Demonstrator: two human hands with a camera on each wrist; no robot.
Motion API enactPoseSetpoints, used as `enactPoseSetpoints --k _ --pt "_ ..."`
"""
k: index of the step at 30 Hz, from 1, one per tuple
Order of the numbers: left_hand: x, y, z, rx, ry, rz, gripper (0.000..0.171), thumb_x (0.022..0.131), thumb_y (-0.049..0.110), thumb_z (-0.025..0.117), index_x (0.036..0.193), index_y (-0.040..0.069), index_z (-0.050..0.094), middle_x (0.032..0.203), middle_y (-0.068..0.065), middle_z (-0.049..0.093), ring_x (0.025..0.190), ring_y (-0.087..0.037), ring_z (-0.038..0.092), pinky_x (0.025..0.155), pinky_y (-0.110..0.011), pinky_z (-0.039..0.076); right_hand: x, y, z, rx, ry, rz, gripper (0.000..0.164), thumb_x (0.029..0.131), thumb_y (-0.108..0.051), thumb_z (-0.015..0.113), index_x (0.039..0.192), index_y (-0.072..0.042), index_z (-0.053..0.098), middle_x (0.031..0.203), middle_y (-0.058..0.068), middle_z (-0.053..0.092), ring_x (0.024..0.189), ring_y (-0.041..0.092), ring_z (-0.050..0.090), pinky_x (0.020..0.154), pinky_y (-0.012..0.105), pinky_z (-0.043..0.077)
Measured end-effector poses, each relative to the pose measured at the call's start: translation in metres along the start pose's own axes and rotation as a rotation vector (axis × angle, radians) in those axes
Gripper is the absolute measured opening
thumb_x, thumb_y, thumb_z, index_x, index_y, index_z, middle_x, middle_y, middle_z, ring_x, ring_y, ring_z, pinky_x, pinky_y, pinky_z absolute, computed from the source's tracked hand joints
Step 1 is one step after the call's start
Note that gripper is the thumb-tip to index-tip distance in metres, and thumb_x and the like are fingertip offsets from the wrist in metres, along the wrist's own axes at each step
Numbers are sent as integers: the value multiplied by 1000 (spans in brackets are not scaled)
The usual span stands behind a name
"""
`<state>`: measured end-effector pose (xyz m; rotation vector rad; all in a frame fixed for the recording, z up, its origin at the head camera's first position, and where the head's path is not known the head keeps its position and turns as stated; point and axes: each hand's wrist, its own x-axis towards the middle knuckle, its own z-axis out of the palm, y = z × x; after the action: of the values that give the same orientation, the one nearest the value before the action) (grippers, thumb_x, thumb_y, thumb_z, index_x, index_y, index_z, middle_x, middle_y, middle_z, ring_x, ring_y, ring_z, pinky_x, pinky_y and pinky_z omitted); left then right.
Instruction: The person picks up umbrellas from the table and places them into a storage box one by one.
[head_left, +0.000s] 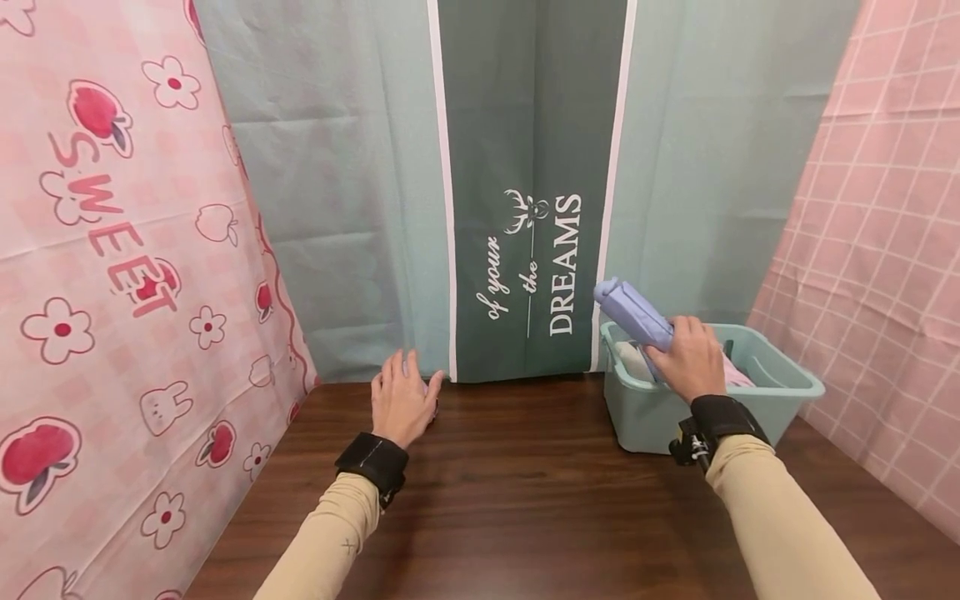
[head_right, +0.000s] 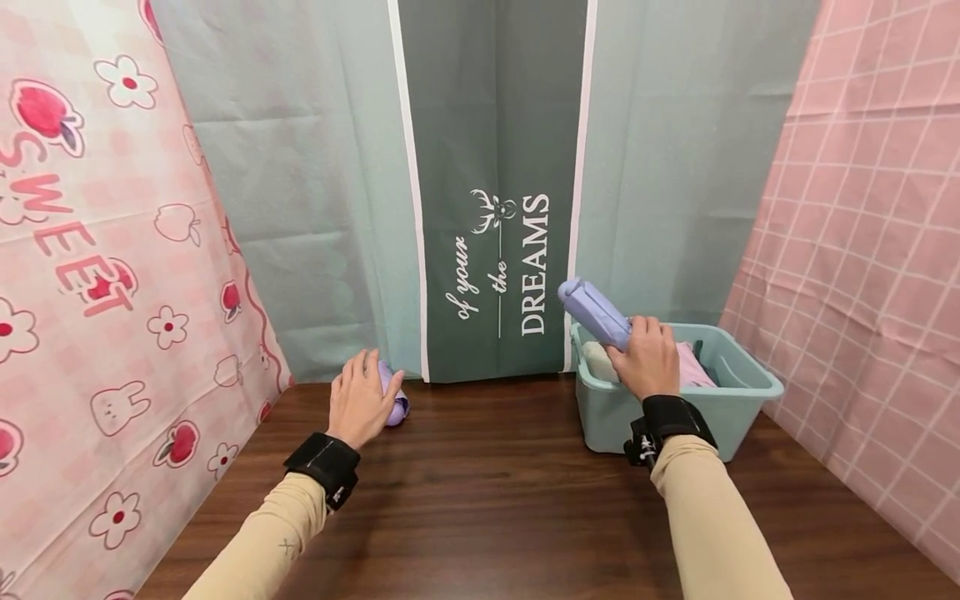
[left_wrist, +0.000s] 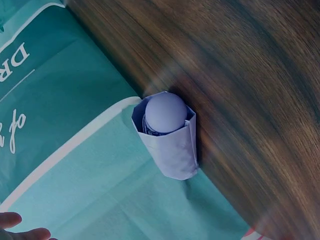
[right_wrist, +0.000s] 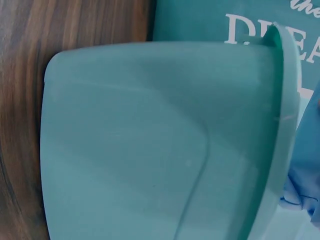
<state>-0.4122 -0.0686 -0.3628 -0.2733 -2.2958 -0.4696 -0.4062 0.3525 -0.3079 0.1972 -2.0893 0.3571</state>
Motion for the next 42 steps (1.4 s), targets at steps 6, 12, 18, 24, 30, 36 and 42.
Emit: enactPoseSetpoints --k 6,12,18,24,30,36,42 --pt "0 -6 0 1 -17 -35 62 100 41 56 135 -10 52 135 -32 50 126 -45 47 97 -59 41 -3 4 9 -23 14 85 39 71 -12 78 88 14 54 82 36 56 73 54 53 64 63 41" --pt "0 -10 -3 5 -32 -61 59 101 42 57 132 -9 53 133 -32 51 125 -45 48 96 -60 42 4 3 11 -43 -110 236 47 73 -22 80 86 15 53 75 34 55 65 52 55 58 62 42" --pt "0 -16 -4 23 -37 -77 56 102 42 55 128 -7 55 129 -31 53 120 -45 50 90 -59 45 11 3 11 -39 -261 359 50 79 -29 77 81 16 55 72 32 55 65 50 57 59 60 44" --pt "-3 -22 -2 33 -59 -91 55 103 43 53 128 -6 54 128 -30 53 118 -45 51 86 -59 46 10 2 15 -43 -356 385 49 80 -29 73 81 17 56 74 32 55 68 50 58 61 60 46" --pt "-5 -25 -1 50 -68 -87 56 103 42 54 128 -7 54 128 -31 53 118 -46 50 86 -59 46 8 1 19 -91 -395 340 43 79 -26 68 73 14 54 67 29 53 63 48 57 57 59 46" --pt "-6 -27 -2 68 -47 -83 55 102 42 56 126 -7 55 126 -30 54 117 -45 51 84 -59 47 8 0 22 -107 -394 311 41 79 -27 69 65 7 52 62 24 51 61 46 56 54 58 45" --pt "-5 -29 -2 74 -52 -83 55 102 43 55 125 -7 54 124 -30 53 116 -46 51 82 -60 47 12 -5 24 -119 -423 332 44 81 -29 72 68 8 52 66 27 53 66 51 59 55 59 46"
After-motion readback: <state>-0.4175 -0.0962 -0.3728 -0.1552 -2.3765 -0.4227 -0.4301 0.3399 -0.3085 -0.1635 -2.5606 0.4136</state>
